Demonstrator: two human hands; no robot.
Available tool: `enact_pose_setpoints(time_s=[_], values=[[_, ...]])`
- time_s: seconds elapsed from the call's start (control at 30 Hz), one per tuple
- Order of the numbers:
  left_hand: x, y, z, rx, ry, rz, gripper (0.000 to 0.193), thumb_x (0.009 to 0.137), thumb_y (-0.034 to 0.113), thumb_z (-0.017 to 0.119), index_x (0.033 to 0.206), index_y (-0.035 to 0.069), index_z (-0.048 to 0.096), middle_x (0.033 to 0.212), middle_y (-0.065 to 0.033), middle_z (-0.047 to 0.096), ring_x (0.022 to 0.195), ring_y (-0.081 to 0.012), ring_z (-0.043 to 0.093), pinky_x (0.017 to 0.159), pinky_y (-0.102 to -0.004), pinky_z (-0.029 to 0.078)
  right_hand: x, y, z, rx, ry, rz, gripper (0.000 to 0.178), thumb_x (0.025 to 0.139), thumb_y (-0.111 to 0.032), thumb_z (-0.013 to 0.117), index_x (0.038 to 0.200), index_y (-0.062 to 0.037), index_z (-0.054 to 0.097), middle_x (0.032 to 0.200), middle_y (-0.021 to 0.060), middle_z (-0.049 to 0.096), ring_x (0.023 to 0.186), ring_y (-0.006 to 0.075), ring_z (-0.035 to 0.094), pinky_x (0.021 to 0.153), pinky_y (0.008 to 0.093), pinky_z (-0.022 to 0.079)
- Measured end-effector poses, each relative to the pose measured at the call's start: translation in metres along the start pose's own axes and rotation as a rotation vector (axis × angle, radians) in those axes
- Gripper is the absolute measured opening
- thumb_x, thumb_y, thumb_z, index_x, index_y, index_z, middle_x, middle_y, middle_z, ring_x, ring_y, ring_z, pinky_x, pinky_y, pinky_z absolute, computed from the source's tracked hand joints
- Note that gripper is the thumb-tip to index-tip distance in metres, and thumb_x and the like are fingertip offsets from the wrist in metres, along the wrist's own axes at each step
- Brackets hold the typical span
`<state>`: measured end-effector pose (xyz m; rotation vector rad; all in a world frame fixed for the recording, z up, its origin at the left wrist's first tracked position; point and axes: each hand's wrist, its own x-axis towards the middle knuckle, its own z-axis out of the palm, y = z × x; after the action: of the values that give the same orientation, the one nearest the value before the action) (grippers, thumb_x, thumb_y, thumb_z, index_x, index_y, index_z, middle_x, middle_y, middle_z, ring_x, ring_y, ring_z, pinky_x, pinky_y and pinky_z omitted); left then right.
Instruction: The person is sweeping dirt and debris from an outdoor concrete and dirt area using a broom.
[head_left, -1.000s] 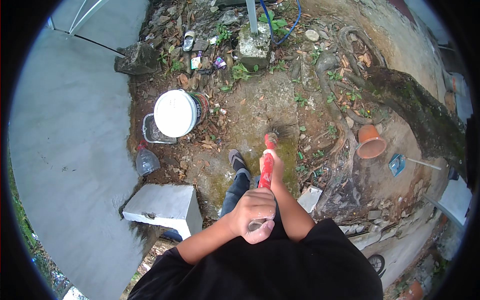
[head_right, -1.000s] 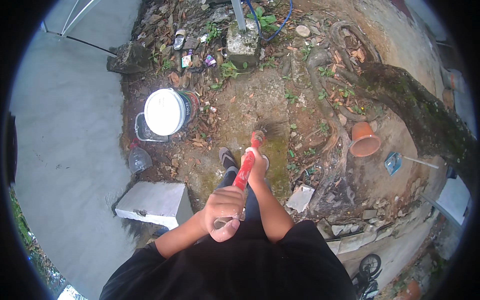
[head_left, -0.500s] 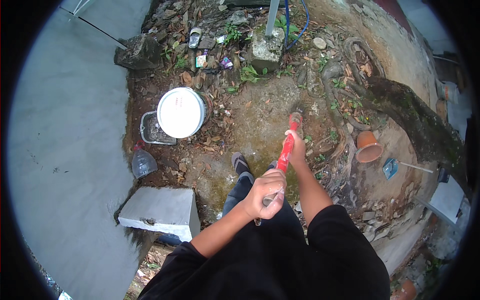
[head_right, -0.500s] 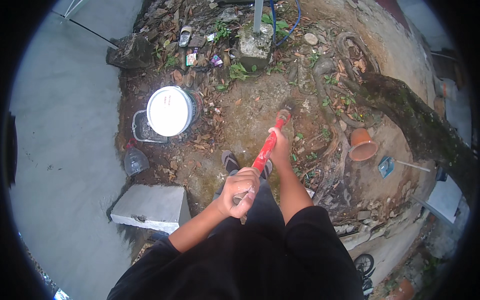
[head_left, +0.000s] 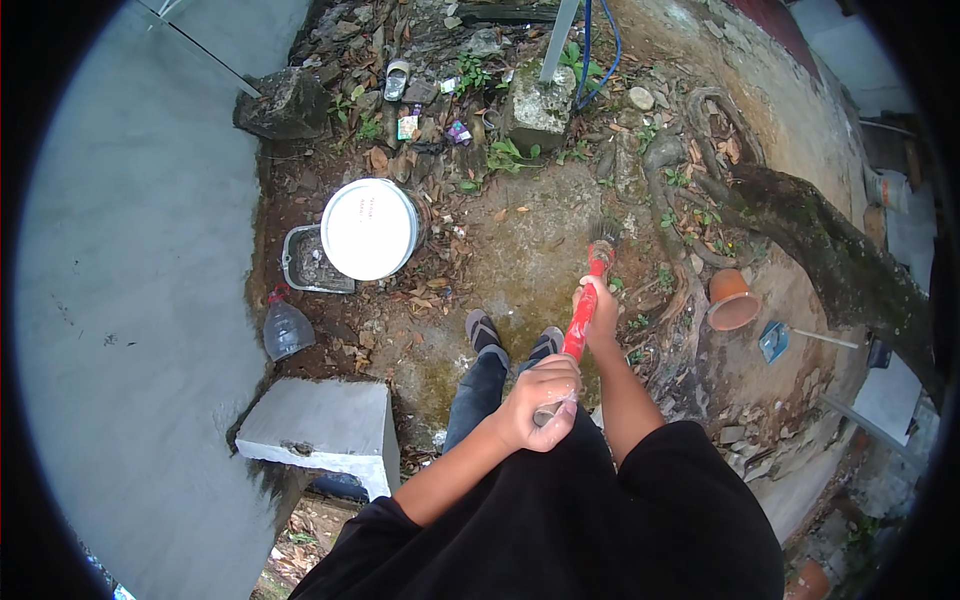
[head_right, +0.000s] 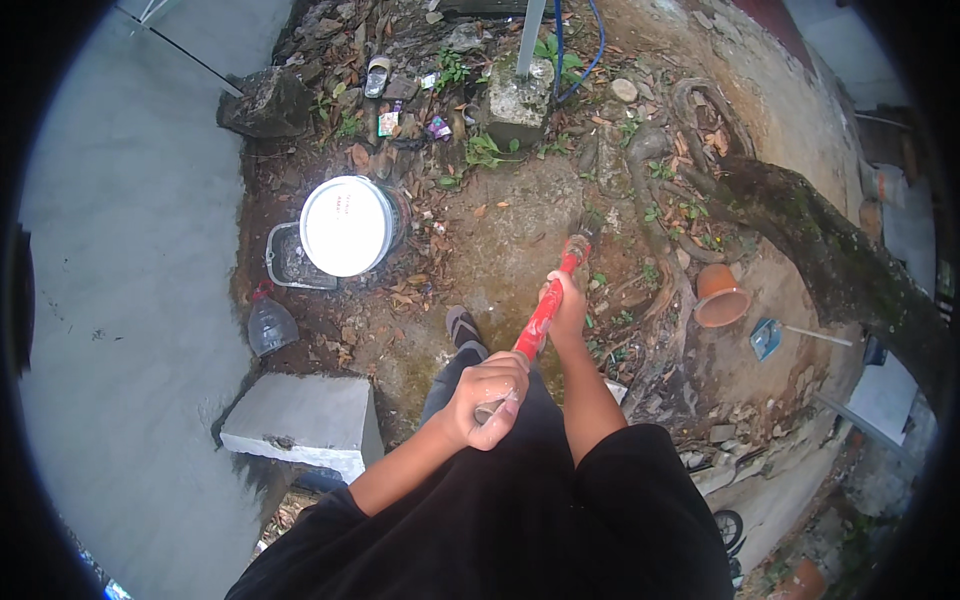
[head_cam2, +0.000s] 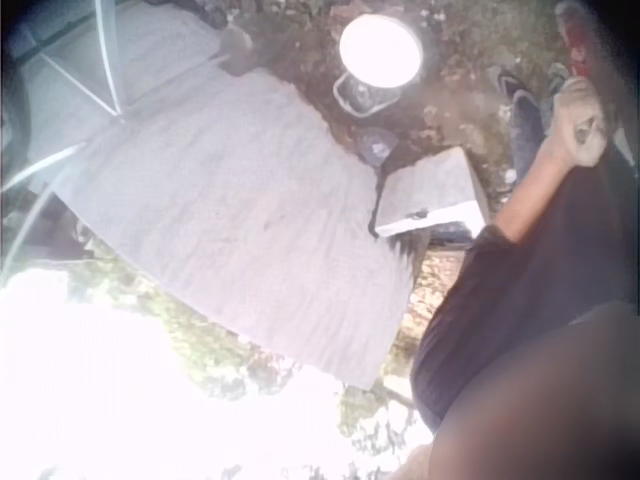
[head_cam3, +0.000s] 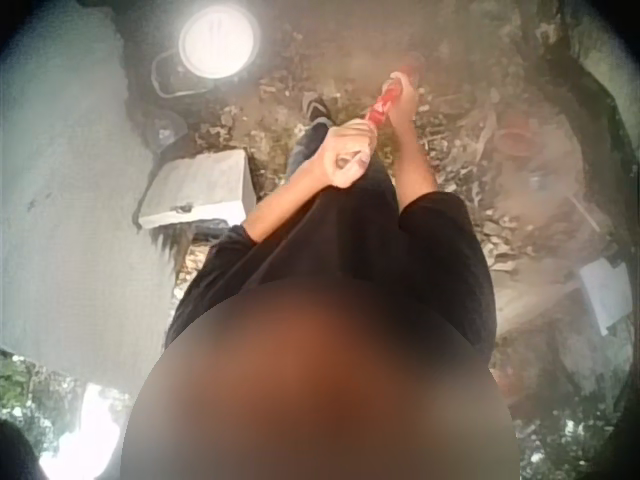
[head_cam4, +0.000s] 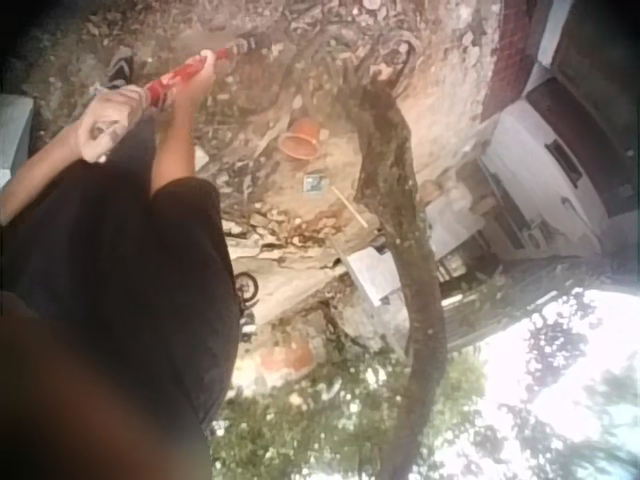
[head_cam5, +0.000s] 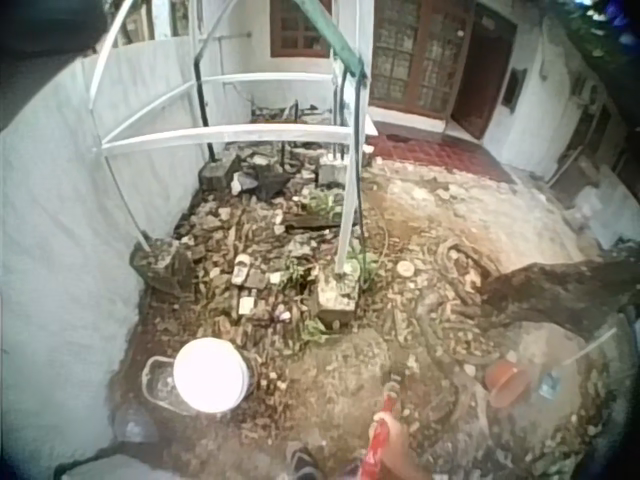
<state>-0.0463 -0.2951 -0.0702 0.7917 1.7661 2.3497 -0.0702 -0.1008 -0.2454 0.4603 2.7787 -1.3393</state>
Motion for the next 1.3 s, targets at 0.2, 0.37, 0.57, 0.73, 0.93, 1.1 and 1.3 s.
enact_pose_setpoints(time_s=[0.2, 0.37, 0.57, 0.73, 0.93, 1.1, 1.3], values=[[0.001, 0.056, 0.008, 0.270, -0.106, -0.045, 0.018, 0.073, 0.014, 0.068, 0.072, 0.007, 0.051, 0.067, -0.0075, 0.049, 0.061, -0.0306, 0.053, 0.066, -0.0404, 0.044, -0.047, -0.039, 0.059, 0.172, -0.430, 0.003, 0.019, 0.091, -0.022, 0.074, 0.106, -0.0104, 0.070, 0.085, 0.0184, 0.073, 0.082, 0.0398, 0.073, 0.072, 0.0435, 0.055], [0.035, 0.085, -0.003, 0.164, 0.046, 0.118, 0.020, 0.072, 0.014, 0.068, 0.067, 0.007, 0.050, 0.065, -0.0078, 0.048, 0.056, -0.0292, 0.050, 0.066, -0.0396, 0.046, -0.007, -0.098, 0.018, 0.090, -0.290, -0.107, 0.022, 0.091, -0.024, 0.076, 0.106, -0.0107, 0.071, 0.088, 0.0195, 0.073, 0.084, 0.0399, 0.073, 0.071, 0.0437, 0.055], [0.039, -0.025, -0.027, -0.051, 0.110, 0.069, 0.009, 0.071, 0.006, 0.060, 0.071, 0.004, 0.051, 0.070, -0.0107, 0.052, 0.068, -0.0354, 0.051, 0.076, -0.0438, 0.046, 0.102, -0.010, -0.008, -0.156, -0.025, -0.205, 0.027, 0.092, -0.024, 0.078, 0.111, -0.0079, 0.068, 0.089, 0.0187, 0.073, 0.077, 0.0342, 0.072, 0.070, 0.0417, 0.055], [0.027, -0.019, -0.023, 0.200, 0.097, -0.012, 0.012, 0.070, 0.006, 0.059, 0.068, 0.006, 0.047, 0.064, -0.0079, 0.046, 0.059, -0.0320, 0.046, 0.067, -0.0406, 0.042, 0.045, 0.006, 0.070, 0.071, -0.293, -0.116, 0.023, 0.091, -0.021, 0.076, 0.109, -0.0084, 0.069, 0.087, 0.0211, 0.072, 0.082, 0.0379, 0.074, 0.074, 0.0443, 0.055], [0.032, 0.071, 0.000, 0.272, 0.039, 0.051, 0.019, 0.070, 0.012, 0.067, 0.067, 0.010, 0.049, 0.065, -0.0043, 0.053, 0.057, -0.0264, 0.054, 0.068, -0.0377, 0.047, 0.006, -0.076, 0.047, 0.113, -0.341, -0.275, 0.024, 0.088, -0.016, 0.078, 0.110, -0.0097, 0.070, 0.095, 0.0161, 0.073, 0.082, 0.0362, 0.074, 0.073, 0.0422, 0.056], [0.042, 0.014, -0.031, 0.097, 0.136, 0.096, 0.012, 0.069, 0.005, 0.063, 0.072, 0.005, 0.051, 0.072, -0.0104, 0.052, 0.069, -0.0340, 0.053, 0.076, -0.0435, 0.047, 0.065, -0.062, 0.032, 0.009, 0.080, -0.239, 0.025, 0.089, -0.014, 0.077, 0.112, -0.0074, 0.069, 0.100, 0.0192, 0.071, 0.078, 0.0350, 0.072, 0.073, 0.0410, 0.055], [0.015, -0.042, -0.053, 0.219, 0.105, 0.006, 0.013, 0.073, 0.005, 0.062, 0.071, 0.005, 0.050, 0.069, -0.0101, 0.051, 0.066, -0.0336, 0.052, 0.076, -0.0430, 0.046, 0.063, -0.002, 0.104, 0.165, -0.178, -0.088, 0.023, 0.091, -0.013, 0.075, 0.112, -0.0060, 0.068, 0.094, 0.0197, 0.068, 0.079, 0.0346, 0.070, 0.075, 0.0413, 0.055]])
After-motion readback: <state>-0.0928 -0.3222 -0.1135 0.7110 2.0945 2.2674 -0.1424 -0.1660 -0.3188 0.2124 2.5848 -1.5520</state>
